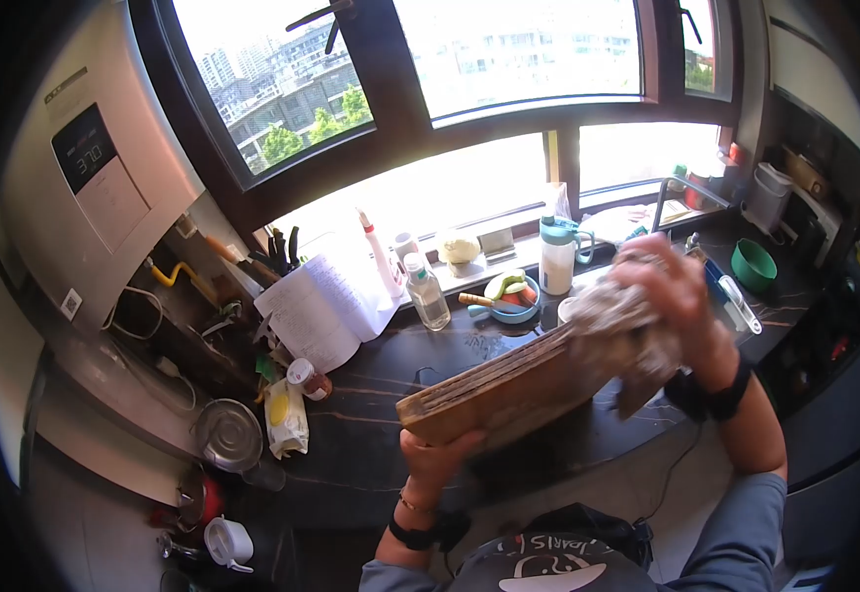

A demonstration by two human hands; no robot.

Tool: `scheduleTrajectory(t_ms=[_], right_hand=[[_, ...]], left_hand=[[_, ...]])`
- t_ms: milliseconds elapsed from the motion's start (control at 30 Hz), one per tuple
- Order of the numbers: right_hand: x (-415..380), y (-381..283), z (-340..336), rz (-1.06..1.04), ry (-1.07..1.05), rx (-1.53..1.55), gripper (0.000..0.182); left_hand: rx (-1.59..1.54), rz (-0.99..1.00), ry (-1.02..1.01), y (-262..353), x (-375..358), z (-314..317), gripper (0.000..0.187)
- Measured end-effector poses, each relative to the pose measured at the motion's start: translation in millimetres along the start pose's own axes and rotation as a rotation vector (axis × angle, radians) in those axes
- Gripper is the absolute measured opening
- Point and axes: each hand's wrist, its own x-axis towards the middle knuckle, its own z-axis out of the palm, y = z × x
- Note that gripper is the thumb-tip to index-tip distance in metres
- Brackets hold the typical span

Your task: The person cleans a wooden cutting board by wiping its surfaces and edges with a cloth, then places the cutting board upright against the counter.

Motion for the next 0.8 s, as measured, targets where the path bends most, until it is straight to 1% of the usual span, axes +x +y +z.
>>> scheduleTrajectory(t_ms=[67, 133, 200, 233, 300, 333, 367, 400, 433, 467, 500, 533, 600, 633, 700, 733, 800], right_hand=[[-17, 32, -6, -0.004, 0.060, -0.012, 0.025], [-18, 39, -12, 0.030, 0.065, 0.032, 0.029], [-16, 46, -12, 0.040, 0.080, 0.056, 0.030], [-15, 49, -11, 0.049, 0.099, 0.079, 0.031], [-18, 52, -12, 0.051, 0.105, 0.085, 0.032], [-19, 52, -11, 0.057, 0.110, 0.101, 0.033], [-23, 48, -10, 0.096, 0.119, 0.126, 0.033], [-27, 47, -7, 0.093, 0.120, 0.136, 0.033], [-34, 46, -4, 0.118, 0.121, 0.209, 0.032], [-40, 44, -2, 0.145, 0.120, 0.280, 0.032], [-44, 36, -5, 0.210, 0.061, 0.343, 0.031], [-52, 34, -4, 0.238, 0.004, 0.407, 0.031], [-71, 29, 3, 0.265, -0.112, 0.442, 0.032], [-79, 23, 7, 0.249, -0.143, 0.503, 0.034], [-91, 2, 13, 0.284, -0.187, 0.599, 0.038], [-99, -6, 17, 0.290, -0.197, 0.643, 0.040], [-108, -23, 16, 0.358, -0.216, 0.729, 0.044]], left_hand=[[0.030, 0.018, -0.019, -1, 2, -1, 0.060], [0.055, 0.035, -0.041, 6, 7, 6, 0.059], [0.009, -0.008, 0.049, 28, 16, 23, 0.043], [0.007, -0.004, 0.048, 32, 18, 24, 0.043], [0.141, 0.084, 0.036, 39, 23, 19, 0.045], [0.143, 0.082, 0.038, 48, 27, 16, 0.045], [0.193, 0.099, 0.036, 62, 30, 13, 0.043], [0.246, 0.117, 0.035, 73, 33, 9, 0.041], [0.254, 0.115, 0.041, 81, 34, 4, 0.041], [0.379, 0.177, 0.026, 89, 34, -2, 0.039], [0.503, 0.237, 0.009, 96, 33, -4, 0.037], [0.508, 0.231, 0.011, 105, 33, -2, 0.037], [0.711, 0.443, -0.062, 121, 38, 5, 0.039], [0.715, 0.439, -0.062, 121, 39, 8, 0.039], [0.941, 0.584, -0.277, 120, 39, 15, 0.038], [0.942, 0.579, -0.278, 117, 38, 22, 0.038], [1.022, 0.552, -0.399, 107, 35, 36, 0.036]])
